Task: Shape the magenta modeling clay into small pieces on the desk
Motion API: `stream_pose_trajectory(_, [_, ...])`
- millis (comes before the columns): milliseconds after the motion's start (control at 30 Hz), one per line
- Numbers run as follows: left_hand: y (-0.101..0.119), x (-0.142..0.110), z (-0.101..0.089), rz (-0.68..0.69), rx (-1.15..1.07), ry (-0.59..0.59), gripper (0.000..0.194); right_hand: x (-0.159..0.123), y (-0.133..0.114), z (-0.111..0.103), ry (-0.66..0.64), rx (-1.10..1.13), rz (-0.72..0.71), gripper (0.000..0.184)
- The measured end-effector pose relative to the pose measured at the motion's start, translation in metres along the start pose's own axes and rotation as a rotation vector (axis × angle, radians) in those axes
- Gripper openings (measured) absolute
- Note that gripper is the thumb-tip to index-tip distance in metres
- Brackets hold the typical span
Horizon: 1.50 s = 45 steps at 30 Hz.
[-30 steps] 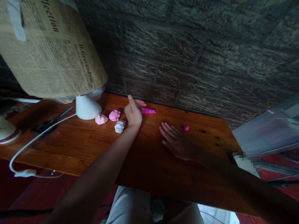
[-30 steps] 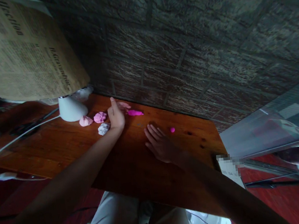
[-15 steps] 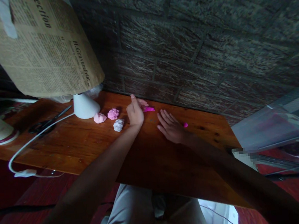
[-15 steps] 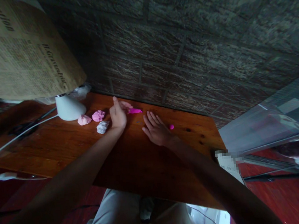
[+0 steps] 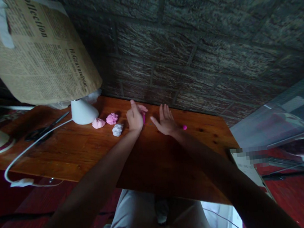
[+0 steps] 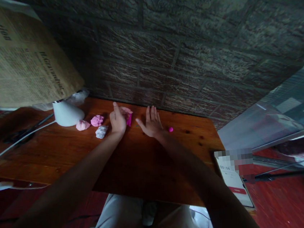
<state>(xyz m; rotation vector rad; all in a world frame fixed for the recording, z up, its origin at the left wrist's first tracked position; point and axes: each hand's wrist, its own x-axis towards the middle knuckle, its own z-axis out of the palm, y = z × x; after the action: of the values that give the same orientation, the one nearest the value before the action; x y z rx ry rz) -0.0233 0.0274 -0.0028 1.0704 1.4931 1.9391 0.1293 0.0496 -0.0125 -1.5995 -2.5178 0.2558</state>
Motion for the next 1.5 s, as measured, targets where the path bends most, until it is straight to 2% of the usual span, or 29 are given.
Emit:
stream_pose_trajectory(67, [0.001, 0.000, -0.001, -0.018, 0.014, 0.009, 0.077, 0.000, -0.008, 0.005, 0.012, -0.022, -0.100, 0.095])
stream_pose_trajectory(167, [0.001, 0.002, -0.001, -0.040, -0.011, 0.011, 0.076, -0.010, -0.001, 0.012, 0.090, -0.072, -0.245, 0.095])
stream_pose_trajectory(267, [0.001, 0.003, 0.001, -0.034, -0.014, -0.016, 0.075, -0.004, 0.010, 0.010, 0.153, -0.055, -0.163, 0.093])
stream_pose_trajectory(367, [0.004, 0.001, 0.001, -0.014, 0.011, -0.027, 0.077, 0.008, 0.002, 0.006, 0.104, -0.048, -0.054, 0.092])
stream_pose_trajectory(400, [0.005, 0.000, 0.001, -0.008, 0.014, -0.025, 0.077, 0.007, -0.003, 0.006, 0.087, -0.064, -0.089, 0.091])
stream_pose_trajectory(500, [0.011, 0.000, 0.000, -0.018, 0.000, -0.011, 0.077, -0.013, -0.012, 0.009, 0.108, -0.129, -0.325, 0.089])
stream_pose_trajectory(567, [0.013, 0.000, 0.000, -0.036, -0.024, -0.011, 0.077, -0.025, -0.009, 0.011, 0.141, -0.135, -0.391, 0.089])
stream_pose_trajectory(633, [0.013, -0.001, 0.000, -0.038, -0.034, -0.021, 0.078, -0.022, -0.004, 0.009, 0.154, -0.120, -0.326, 0.089])
stream_pose_trajectory(767, [0.010, 0.000, 0.000, -0.021, -0.014, -0.034, 0.078, 0.000, -0.007, 0.006, 0.095, -0.108, -0.076, 0.088])
stream_pose_trajectory(800, [0.008, 0.000, 0.000, -0.018, -0.015, -0.033, 0.078, -0.001, -0.009, 0.006, 0.080, -0.118, -0.094, 0.087])
stream_pose_trajectory(900, [0.005, 0.002, 0.000, -0.026, -0.020, -0.029, 0.077, -0.023, -0.004, 0.009, 0.092, -0.154, -0.332, 0.085])
stream_pose_trajectory(933, [0.005, 0.002, 0.000, -0.033, -0.017, -0.033, 0.077, -0.031, 0.001, 0.009, 0.099, -0.152, -0.371, 0.084])
stream_pose_trajectory(1000, [0.004, 0.002, 0.000, -0.019, -0.006, -0.039, 0.075, -0.036, 0.011, 0.009, 0.109, -0.129, -0.327, 0.085])
stream_pose_trajectory(1067, [0.003, 0.002, -0.001, 0.043, 0.015, -0.032, 0.067, -0.025, 0.014, 0.006, 0.104, -0.095, -0.182, 0.087])
stream_pose_trajectory(1133, [0.000, 0.002, -0.001, 0.086, 0.030, -0.017, 0.059, -0.009, 0.007, 0.005, 0.059, -0.076, -0.080, 0.089])
stream_pose_trajectory(1167, [-0.002, 0.003, -0.001, 0.071, 0.027, -0.014, 0.058, -0.005, 0.001, 0.005, 0.037, -0.079, -0.086, 0.089])
stream_pose_trajectory(1267, [-0.008, 0.005, -0.001, -0.024, -0.015, 0.007, 0.059, -0.016, -0.010, 0.007, 0.049, -0.134, -0.319, 0.087])
stream_pose_trajectory(1333, [-0.011, 0.006, 0.000, -0.056, -0.032, 0.023, 0.060, -0.033, -0.005, 0.008, 0.055, -0.151, -0.433, 0.087])
stream_pose_trajectory(1400, [-0.013, 0.006, 0.001, -0.059, -0.038, 0.024, 0.060, -0.038, 0.004, 0.006, 0.066, -0.133, -0.397, 0.088])
stream_pose_trajectory(1500, [-0.014, 0.004, 0.004, -0.060, -0.047, 0.000, 0.061, -0.016, 0.008, 0.001, 0.047, -0.089, -0.176, 0.092])
